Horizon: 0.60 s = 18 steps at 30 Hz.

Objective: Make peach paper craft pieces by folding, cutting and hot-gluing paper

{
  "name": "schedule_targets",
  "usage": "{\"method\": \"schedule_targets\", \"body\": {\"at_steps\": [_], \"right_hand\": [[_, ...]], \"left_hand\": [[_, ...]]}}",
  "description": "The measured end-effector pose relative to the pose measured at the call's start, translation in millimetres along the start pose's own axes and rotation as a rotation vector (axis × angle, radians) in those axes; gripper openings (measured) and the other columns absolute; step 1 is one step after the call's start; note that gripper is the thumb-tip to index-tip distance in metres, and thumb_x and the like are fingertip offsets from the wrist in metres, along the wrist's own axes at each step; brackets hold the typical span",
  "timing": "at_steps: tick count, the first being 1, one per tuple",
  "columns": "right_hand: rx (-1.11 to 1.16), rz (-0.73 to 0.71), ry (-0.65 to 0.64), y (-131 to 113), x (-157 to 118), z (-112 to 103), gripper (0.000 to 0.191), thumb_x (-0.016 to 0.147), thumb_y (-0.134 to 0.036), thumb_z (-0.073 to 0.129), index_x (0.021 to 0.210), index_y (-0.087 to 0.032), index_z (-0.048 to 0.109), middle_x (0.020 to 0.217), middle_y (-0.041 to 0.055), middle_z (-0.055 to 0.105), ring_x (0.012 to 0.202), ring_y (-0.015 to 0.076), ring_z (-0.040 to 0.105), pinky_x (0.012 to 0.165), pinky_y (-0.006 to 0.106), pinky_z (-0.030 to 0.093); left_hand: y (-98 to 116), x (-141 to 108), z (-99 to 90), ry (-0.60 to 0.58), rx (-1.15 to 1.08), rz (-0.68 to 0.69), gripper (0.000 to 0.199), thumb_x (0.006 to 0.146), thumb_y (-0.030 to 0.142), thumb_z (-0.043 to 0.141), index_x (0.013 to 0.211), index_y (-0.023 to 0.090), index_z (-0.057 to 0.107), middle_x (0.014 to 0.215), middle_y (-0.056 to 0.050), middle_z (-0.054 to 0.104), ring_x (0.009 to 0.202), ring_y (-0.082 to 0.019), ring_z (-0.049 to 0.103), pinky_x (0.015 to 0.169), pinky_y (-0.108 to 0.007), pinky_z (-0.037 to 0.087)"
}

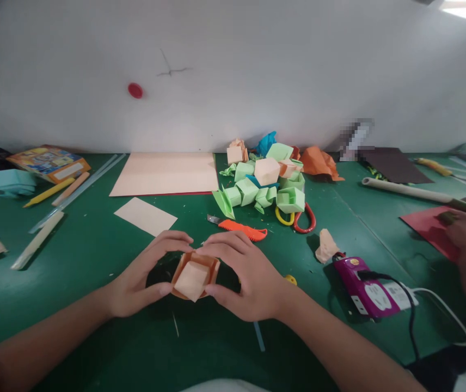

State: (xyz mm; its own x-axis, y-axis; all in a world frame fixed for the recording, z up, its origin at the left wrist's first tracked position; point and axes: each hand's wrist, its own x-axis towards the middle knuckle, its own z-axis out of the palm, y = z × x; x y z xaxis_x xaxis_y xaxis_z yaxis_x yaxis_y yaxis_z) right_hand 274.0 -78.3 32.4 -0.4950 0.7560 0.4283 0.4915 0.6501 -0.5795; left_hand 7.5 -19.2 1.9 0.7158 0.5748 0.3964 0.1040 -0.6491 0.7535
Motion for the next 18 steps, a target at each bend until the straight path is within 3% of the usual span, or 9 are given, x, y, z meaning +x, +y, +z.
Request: {"method": "schedule_targets", "body": {"at_steps": [4,7,11,13,18], "right_hand": [[-0.001,0.026,-0.008,0.5,-0.5,-2.8,0.049,0.095,-0.043,0.066,0.138,-0.022,0.055,0.136,0.0138,0.061,0.128,0.0292,0.055,0.109,0.046,0.046],[-0.015,0.032,-0.001,1.8,0.1,-5.6,0.048,0.096,-0.043,0.065,0.138,-0.022,0.056,0.135,0.0144,0.062,0.127,0.03,0.056,0.107,0.047,0.047],[-0.052,0.115,0.005,5.8,0.5,-9.3,0.043,0.097,-0.04,0.063,0.136,-0.024,0.056,0.135,0.0141,0.062,0.129,0.0307,0.055,0.105,0.047,0.049],[-0.048,0.162,-0.041,5.4,0.1,-11.2,0.048,0.096,-0.044,0.065,0.139,-0.025,0.053,0.14,0.0139,0.06,0.133,0.0319,0.052,0.107,0.048,0.048],[-0.055,0.267,-0.297,-10.1,-0.6,-8.6,0.106,0.078,-0.07,0.076,0.16,-0.026,0.026,0.156,0.0156,0.047,0.145,0.0379,0.041,0.114,0.054,0.041]], "left_hand": [[4.2,3.4,-10.1,0.164,0.08,-0.008,0.035,0.103,0.048,0.047,0.128,0.026,0.057,0.132,-0.012,0.058,0.127,-0.028,0.055,0.105,-0.045,0.05],[-2.5,9.8,-27.9,0.273,0.342,-0.173,0.03,0.101,0.044,0.052,0.124,0.026,0.057,0.129,-0.011,0.062,0.121,-0.028,0.059,0.096,-0.043,0.053],[-27.1,11.8,-48.7,0.172,0.8,-0.465,0.067,0.092,0.061,0.058,0.142,0.018,0.047,0.143,-0.02,0.058,0.132,-0.044,0.053,0.107,-0.065,0.041],[-37.5,9.3,-52.0,0.093,0.894,-0.522,0.076,0.091,0.063,0.057,0.149,0.015,0.041,0.148,-0.023,0.055,0.136,-0.045,0.051,0.108,-0.066,0.039],[-40.9,6.5,-48.8,0.025,0.98,-0.576,0.064,0.095,0.054,0.052,0.148,0.018,0.046,0.147,-0.017,0.059,0.132,-0.038,0.057,0.106,-0.056,0.043]]}}
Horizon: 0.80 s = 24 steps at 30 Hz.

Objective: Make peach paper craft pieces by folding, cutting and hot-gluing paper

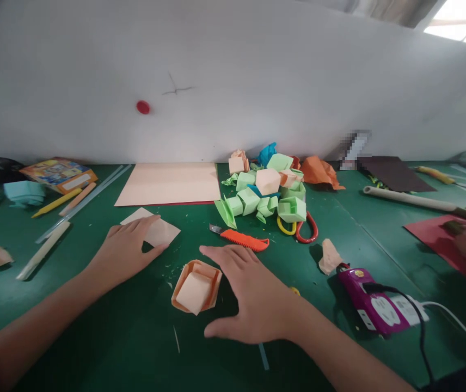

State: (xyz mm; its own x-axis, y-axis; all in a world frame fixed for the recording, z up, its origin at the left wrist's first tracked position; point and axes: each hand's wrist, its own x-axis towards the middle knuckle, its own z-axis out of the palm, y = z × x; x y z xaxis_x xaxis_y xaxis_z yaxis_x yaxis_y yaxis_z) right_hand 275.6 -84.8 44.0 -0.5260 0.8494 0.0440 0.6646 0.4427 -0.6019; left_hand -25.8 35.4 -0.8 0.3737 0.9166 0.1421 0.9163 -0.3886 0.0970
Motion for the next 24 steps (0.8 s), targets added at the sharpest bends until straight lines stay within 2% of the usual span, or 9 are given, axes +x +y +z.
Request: {"method": "schedule_targets", "body": {"at_steps": [2,4,7,10,14,16,18,20,24], "right_hand": [[-0.04,0.024,-0.028,-8.1,0.4,5.8,0.117,0.073,-0.068,0.082,0.162,-0.028,0.018,0.159,0.015,0.044,0.146,0.0389,0.039,0.115,0.057,0.038],[-0.082,0.046,-0.003,-14.1,3.2,12.9,0.117,0.072,-0.055,0.087,0.162,-0.029,0.017,0.159,0.0138,0.045,0.146,0.0387,0.039,0.116,0.059,0.035],[-0.11,0.077,0.045,-17.4,11.2,20.6,0.109,0.076,-0.035,0.086,0.162,-0.03,0.019,0.156,0.0127,0.05,0.14,0.0363,0.048,0.115,0.058,0.036],[-0.091,0.097,0.029,-15.8,21.1,21.8,0.101,0.08,-0.026,0.08,0.162,-0.03,0.019,0.151,0.0121,0.056,0.134,0.0348,0.055,0.112,0.058,0.039],[-0.056,0.08,-0.006,-11.7,36.4,17.1,0.101,0.081,-0.027,0.079,0.162,-0.028,0.018,0.147,0.0135,0.06,0.132,0.0349,0.058,0.107,0.054,0.046],[-0.056,0.079,-0.019,-8.8,47.3,13.8,0.1,0.083,-0.027,0.078,0.162,-0.03,0.017,0.147,0.0136,0.06,0.129,0.0356,0.061,0.101,0.052,0.05],[-0.061,0.073,-0.038,-3.8,61.9,10.6,0.099,0.085,-0.028,0.076,0.163,-0.033,0.015,0.148,0.0135,0.059,0.124,0.0362,0.064,0.093,0.049,0.054],[-0.052,0.03,-0.05,3.6,79.8,8.2,0.099,0.086,-0.029,0.075,0.163,-0.035,0.013,0.15,0.0136,0.056,0.122,0.0355,0.065,0.091,0.047,0.055],[-0.043,-0.059,-0.093,20.1,116.7,4.5,0.1,0.088,-0.035,0.074,0.163,-0.034,0.007,0.153,0.0169,0.051,0.117,0.0345,0.068,0.091,0.048,0.056]], "left_hand": [[2.2,0.0,-2.1,0.003,-0.004,-0.005,0.058,0.096,0.052,0.05,0.144,0.019,0.051,0.143,-0.015,0.063,0.129,-0.038,0.06,0.103,-0.056,0.045],[2.5,0.4,-4.8,0.015,-0.016,-0.002,0.053,0.096,0.048,0.049,0.14,0.019,0.055,0.14,-0.014,0.065,0.126,-0.038,0.061,0.101,-0.056,0.046],[-3.2,-2.3,-9.9,0.024,-0.05,0.014,0.05,0.096,0.042,0.048,0.14,0.021,0.056,0.135,-0.012,0.069,0.119,-0.036,0.066,0.096,-0.052,0.05],[-15.8,-14.1,-17.5,0.062,-0.132,0.034,0.046,0.096,0.041,0.047,0.138,0.027,0.058,0.122,-0.007,0.075,0.106,-0.032,0.072,0.081,-0.041,0.056],[-33.2,-41.7,-26.6,0.313,-0.256,-0.055,0.039,0.096,0.041,0.052,0.133,0.029,0.057,0.114,-0.004,0.077,0.09,-0.022,0.076,0.069,-0.029,0.056],[-37.2,-55.8,-27.7,0.423,-0.296,-0.056,0.038,0.095,0.038,0.055,0.131,0.028,0.055,0.109,-0.004,0.077,0.088,-0.021,0.076,0.07,-0.027,0.057],[-36.4,-67.0,-26.8,0.509,-0.307,-0.015,0.036,0.095,0.035,0.057,0.13,0.027,0.055,0.108,-0.005,0.076,0.092,-0.021,0.076,0.075,-0.028,0.059],[-30.6,-74.3,-26.1,0.556,-0.297,0.052,0.034,0.095,0.032,0.058,0.128,0.025,0.056,0.111,-0.006,0.075,0.094,-0.021,0.076,0.077,-0.028,0.059],[-11.9,-78.7,-29.8,0.518,-0.334,0.302,0.035,0.094,0.022,0.059,0.129,0.024,0.055,0.107,-0.006,0.075,0.095,-0.021,0.074,0.079,-0.03,0.059]]}}
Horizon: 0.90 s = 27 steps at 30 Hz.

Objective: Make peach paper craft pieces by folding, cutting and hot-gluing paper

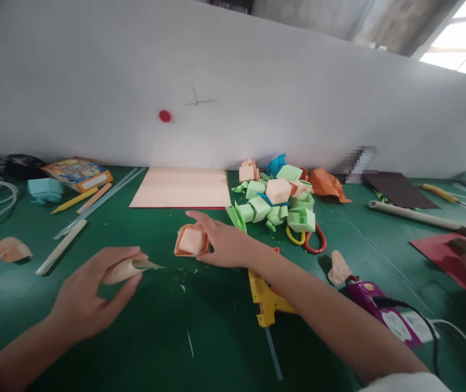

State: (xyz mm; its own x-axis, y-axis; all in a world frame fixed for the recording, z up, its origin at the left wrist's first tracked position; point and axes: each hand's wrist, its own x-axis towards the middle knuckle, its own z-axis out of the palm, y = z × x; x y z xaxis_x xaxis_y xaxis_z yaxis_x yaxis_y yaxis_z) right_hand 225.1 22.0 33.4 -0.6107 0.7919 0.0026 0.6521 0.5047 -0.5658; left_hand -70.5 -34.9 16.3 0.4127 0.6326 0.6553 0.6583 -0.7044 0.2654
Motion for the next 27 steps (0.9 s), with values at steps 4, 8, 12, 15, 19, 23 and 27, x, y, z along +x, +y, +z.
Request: {"method": "schedule_targets", "body": {"at_steps": [4,8,12,15,19,23,27], "right_hand": [[-0.026,-0.106,0.074,6.4,14.5,-13.3,0.103,0.086,-0.026,0.076,0.162,-0.032,0.007,0.157,0.0168,0.046,0.136,0.035,0.055,0.105,0.053,0.05],[-0.017,-0.17,0.246,-7.3,-11.4,-32.6,0.093,0.091,-0.031,0.072,0.161,-0.034,0.011,0.162,0.0131,0.038,0.142,0.0313,0.047,0.113,0.054,0.046],[-0.055,-0.203,0.275,-32.8,-63.0,-27.4,0.07,0.095,-0.025,0.067,0.155,-0.032,0.032,0.152,0.0091,0.052,0.137,0.0272,0.052,0.111,0.048,0.048],[-0.16,-0.279,0.24,-42.5,-92.8,-0.7,0.055,0.095,-0.021,0.066,0.145,-0.027,0.047,0.14,0.0087,0.063,0.128,0.026,0.056,0.108,0.047,0.047],[-0.236,-0.256,0.296,-35.8,-104.4,29.1,0.036,0.1,-0.018,0.058,0.135,-0.025,0.058,0.129,0.0067,0.07,0.117,0.0232,0.06,0.096,0.041,0.049],[-0.236,-0.209,0.293,-23.7,-101.7,31.8,0.022,0.104,-0.022,0.053,0.122,-0.024,0.066,0.111,0.0039,0.077,0.1,0.0207,0.064,0.098,0.042,0.043],[-0.222,-0.18,0.26,-19.0,-101.4,29.8,0.019,0.105,-0.026,0.053,0.113,-0.023,0.07,0.097,0.0019,0.078,0.089,0.0184,0.065,0.099,0.043,0.039]], "left_hand": [[11.5,4.7,0.2,-0.038,-0.133,0.156,0.048,0.09,0.012,0.061,0.135,0.024,0.051,0.109,-0.007,0.075,0.102,-0.023,0.071,0.088,-0.036,0.057],[15.0,2.1,2.4,-0.046,-0.135,0.212,0.056,0.09,0.008,0.06,0.143,0.022,0.048,0.127,-0.012,0.072,0.127,-0.027,0.063,0.103,-0.044,0.051],[27.9,-3.1,15.4,-0.114,-0.133,0.364,0.049,0.093,0.013,0.057,0.142,0.018,0.052,0.138,-0.014,0.068,0.14,-0.031,0.054,0.109,-0.049,0.048],[43.1,-5.8,30.8,-0.195,-0.108,0.475,0.043,0.097,0.014,0.056,0.14,0.018,0.055,0.139,-0.012,0.068,0.143,-0.028,0.052,0.114,-0.046,0.045],[55.9,-6.6,43.6,-0.315,-0.128,0.482,0.046,0.098,0.025,0.06,0.143,0.016,0.054,0.14,-0.011,0.068,0.138,-0.027,0.057,0.115,-0.044,0.047],[56.5,-3.3,42.4,-0.529,-0.209,0.439,0.077,0.092,0.05,0.068,0.155,0.017,0.04,0.148,-0.015,0.061,0.139,-0.031,0.057,0.109,-0.045,0.054],[54.9,-1.5,41.5,-0.6,-0.257,0.458,0.088,0.089,0.059,0.068,0.158,0.018,0.033,0.151,-0.016,0.057,0.139,-0.033,0.056,0.109,-0.048,0.054]]}}
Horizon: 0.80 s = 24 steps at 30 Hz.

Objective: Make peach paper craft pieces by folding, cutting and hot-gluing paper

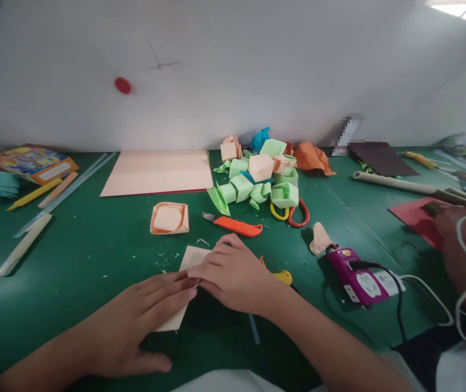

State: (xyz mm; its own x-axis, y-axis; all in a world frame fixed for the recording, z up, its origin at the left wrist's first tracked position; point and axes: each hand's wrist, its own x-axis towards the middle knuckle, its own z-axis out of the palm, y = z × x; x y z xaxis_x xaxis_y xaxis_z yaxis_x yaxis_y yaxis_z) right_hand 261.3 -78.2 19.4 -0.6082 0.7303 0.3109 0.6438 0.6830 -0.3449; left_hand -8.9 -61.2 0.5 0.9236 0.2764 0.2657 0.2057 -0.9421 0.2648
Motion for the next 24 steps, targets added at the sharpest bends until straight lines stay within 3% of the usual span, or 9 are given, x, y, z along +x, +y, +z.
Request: {"method": "schedule_targets", "body": {"at_steps": [3,6,9,13,16,19,21,24], "right_hand": [[-0.002,0.008,-0.024,0.6,-0.5,1.1,0.017,0.103,-0.023,0.054,0.101,-0.023,0.071,0.091,0.0008,0.078,0.088,0.0183,0.065,0.097,0.041,0.039],[0.004,-0.02,-0.056,2.4,-0.6,2.7,0.017,0.102,-0.019,0.055,0.095,-0.023,0.07,0.089,0.0001,0.078,0.087,0.0182,0.065,0.095,0.039,0.04],[0.018,-0.024,-0.079,3.6,-0.6,3.9,0.016,0.101,-0.018,0.055,0.096,-0.022,0.07,0.088,-0.0003,0.077,0.084,0.0173,0.063,0.094,0.038,0.04],[0.037,0.001,-0.08,0.1,-1.1,3.4,0.013,0.099,-0.021,0.058,0.091,-0.022,0.068,0.084,-0.0006,0.074,0.081,0.0169,0.061,0.094,0.04,0.039],[0.077,0.044,-0.066,-6.3,-1.8,0.2,0.01,0.096,-0.029,0.063,0.09,-0.021,0.067,0.086,0.0015,0.074,0.082,0.0183,0.062,0.094,0.042,0.039],[0.144,0.106,-0.046,-11.6,-2.2,-3.5,0.015,0.093,-0.035,0.066,0.086,-0.021,0.066,0.088,0.0016,0.073,0.082,0.0185,0.062,0.093,0.042,0.038],[0.154,0.164,-0.039,-12.7,-2.0,-4.3,0.02,0.095,-0.031,0.063,0.078,-0.021,0.062,0.079,-0.0002,0.07,0.078,0.017,0.059,0.089,0.04,0.038],[0.104,0.24,-0.074,-11.7,-1.2,-2.6,0.026,0.096,-0.023,0.057,0.071,-0.02,0.056,0.07,-0.0017,0.062,0.072,0.0158,0.053,0.085,0.038,0.036]], "left_hand": [[-1.7,-1.7,3.0,0.098,-0.056,-0.05,0.055,0.098,0.03,0.061,0.15,0.02,0.044,0.137,-0.013,0.068,0.126,-0.026,0.066,0.105,-0.042,0.056],[-3.2,-4.7,5.5,0.228,-0.101,-0.145,0.041,0.098,0.011,0.05,0.137,0.025,0.054,0.109,-0.007,0.076,0.095,-0.018,0.074,0.082,-0.03,0.061],[-1.6,-6.9,5.5,0.332,-0.116,-0.234,0.032,0.1,0.015,0.051,0.128,0.028,0.059,0.094,-0.002,0.077,0.079,-0.015,0.074,0.07,-0.024,0.06],[3.3,-7.2,5.9,0.42,-0.17,-0.421,0.028,0.099,0.026,0.059,0.127,0.031,0.06,0.106,0.001,0.079,0.087,-0.015,0.078,0.072,-0.019,0.062],[5.1,-3.6,8.7,0.407,-0.248,-0.551,0.029,0.096,0.03,0.063,0.125,0.032,0.061,0.111,0.002,0.079,0.089,-0.016,0.079,0.069,-0.019,0.062],[7.0,5.7,12.3,0.362,-0.321,-0.653,0.033,0.095,0.03,0.06,0.128,0.031,0.057,0.097,0.004,0.08,0.074,-0.014,0.078,0.06,-0.02,0.061],[9.3,13.7,14.4,0.318,-0.361,-0.698,0.037,0.095,0.028,0.057,0.132,0.03,0.052,0.085,0.007,0.078,0.058,-0.012,0.073,0.052,-0.019,0.058],[12.7,22.7,16.9,0.323,-0.306,-0.676,0.043,0.094,0.028,0.059,0.135,0.027,0.046,0.097,0.003,0.076,0.052,-0.01,0.067,0.049,-0.021,0.056]]}}
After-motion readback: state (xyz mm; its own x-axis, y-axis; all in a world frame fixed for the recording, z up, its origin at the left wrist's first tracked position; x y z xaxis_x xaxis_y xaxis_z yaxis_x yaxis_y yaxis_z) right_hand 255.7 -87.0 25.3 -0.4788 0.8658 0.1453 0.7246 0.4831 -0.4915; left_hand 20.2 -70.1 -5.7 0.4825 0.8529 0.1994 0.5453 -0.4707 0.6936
